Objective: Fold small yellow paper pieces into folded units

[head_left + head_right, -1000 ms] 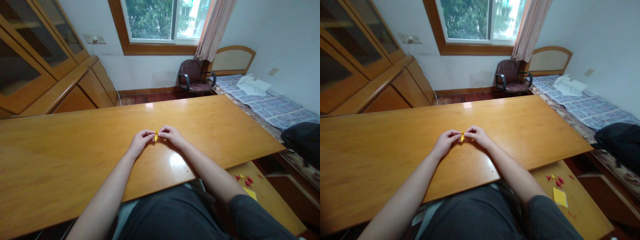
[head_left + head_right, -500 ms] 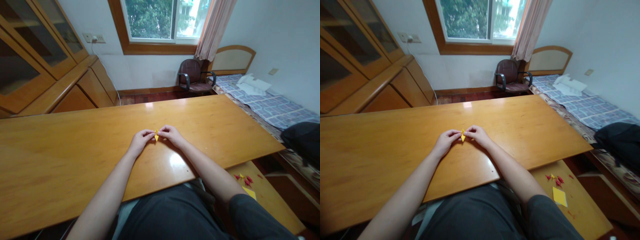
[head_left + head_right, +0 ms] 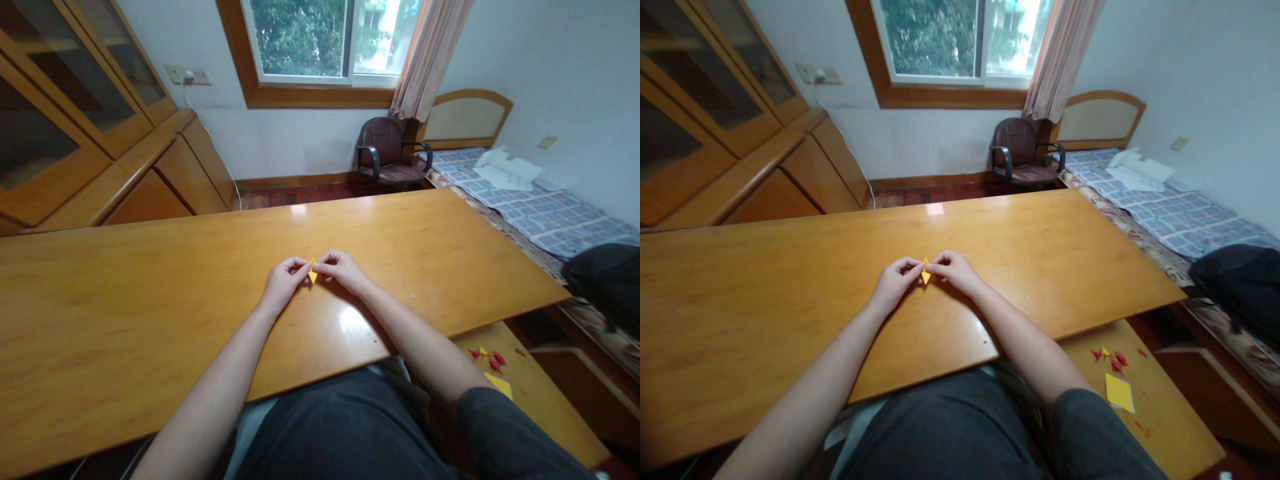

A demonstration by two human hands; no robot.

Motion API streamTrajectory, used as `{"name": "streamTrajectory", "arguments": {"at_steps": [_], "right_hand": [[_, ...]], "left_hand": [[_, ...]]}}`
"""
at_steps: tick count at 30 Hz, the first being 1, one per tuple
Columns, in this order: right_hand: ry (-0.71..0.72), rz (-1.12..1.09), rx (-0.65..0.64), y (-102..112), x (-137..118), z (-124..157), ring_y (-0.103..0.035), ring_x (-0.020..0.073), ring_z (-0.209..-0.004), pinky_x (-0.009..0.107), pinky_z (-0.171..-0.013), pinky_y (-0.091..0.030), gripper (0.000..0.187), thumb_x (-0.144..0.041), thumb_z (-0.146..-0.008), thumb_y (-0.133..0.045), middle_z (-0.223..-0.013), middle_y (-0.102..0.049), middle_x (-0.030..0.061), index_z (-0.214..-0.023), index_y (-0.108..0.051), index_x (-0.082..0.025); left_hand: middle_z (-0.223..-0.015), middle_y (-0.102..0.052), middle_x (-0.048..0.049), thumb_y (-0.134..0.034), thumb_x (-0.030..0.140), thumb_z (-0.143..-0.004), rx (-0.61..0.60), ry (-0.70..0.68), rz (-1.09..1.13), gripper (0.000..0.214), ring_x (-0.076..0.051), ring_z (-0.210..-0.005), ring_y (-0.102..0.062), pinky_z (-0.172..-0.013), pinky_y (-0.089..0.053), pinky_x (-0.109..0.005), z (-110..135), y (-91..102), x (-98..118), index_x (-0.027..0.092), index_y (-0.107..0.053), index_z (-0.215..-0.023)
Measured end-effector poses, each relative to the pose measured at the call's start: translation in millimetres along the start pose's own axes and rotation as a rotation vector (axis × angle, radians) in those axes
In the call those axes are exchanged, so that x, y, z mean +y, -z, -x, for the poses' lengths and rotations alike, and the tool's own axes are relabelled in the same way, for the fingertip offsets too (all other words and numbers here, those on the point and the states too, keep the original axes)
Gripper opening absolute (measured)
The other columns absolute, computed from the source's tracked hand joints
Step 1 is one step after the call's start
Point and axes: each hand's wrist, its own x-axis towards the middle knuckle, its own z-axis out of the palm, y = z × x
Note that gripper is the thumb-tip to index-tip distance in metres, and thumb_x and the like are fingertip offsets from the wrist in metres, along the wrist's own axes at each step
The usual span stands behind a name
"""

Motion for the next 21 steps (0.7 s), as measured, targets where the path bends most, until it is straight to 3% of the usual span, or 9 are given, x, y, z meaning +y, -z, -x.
{"name": "streamTrajectory", "arguments": {"at_steps": [12, 21], "right_hand": [[0.038, -0.024, -0.051, 2.9, 3.2, -0.1, -0.058, 0.0113, -0.063, 0.024, -0.061, -0.044, 0.034, -0.047, -0.071, -0.075, -0.069, -0.065, -0.0002, -0.079, -0.064, -0.016], [0.058, 0.015, -0.003, 1.4, 0.1, -0.5, -0.057, 0.0114, -0.060, 0.024, -0.060, -0.044, 0.035, -0.048, -0.068, -0.076, -0.065, -0.063, -0.0008, -0.074, -0.063, -0.016]], "left_hand": [[-0.062, -0.066, -0.0006, -0.071, 0.048, -0.075, 0.040, -0.018, 0.001, 0.032, -0.014, -0.057, -0.060, -0.060, -0.046, -0.024, -0.3, 2.4, -1.6, 0.016, -0.065, -0.078], [-0.065, -0.068, -0.0019, -0.073, 0.049, -0.073, 0.015, -0.003, 0.056, 0.035, -0.016, -0.061, -0.063, -0.063, -0.048, -0.026, -2.0, 3.7, -2.6, 0.016, -0.068, -0.082]]}}
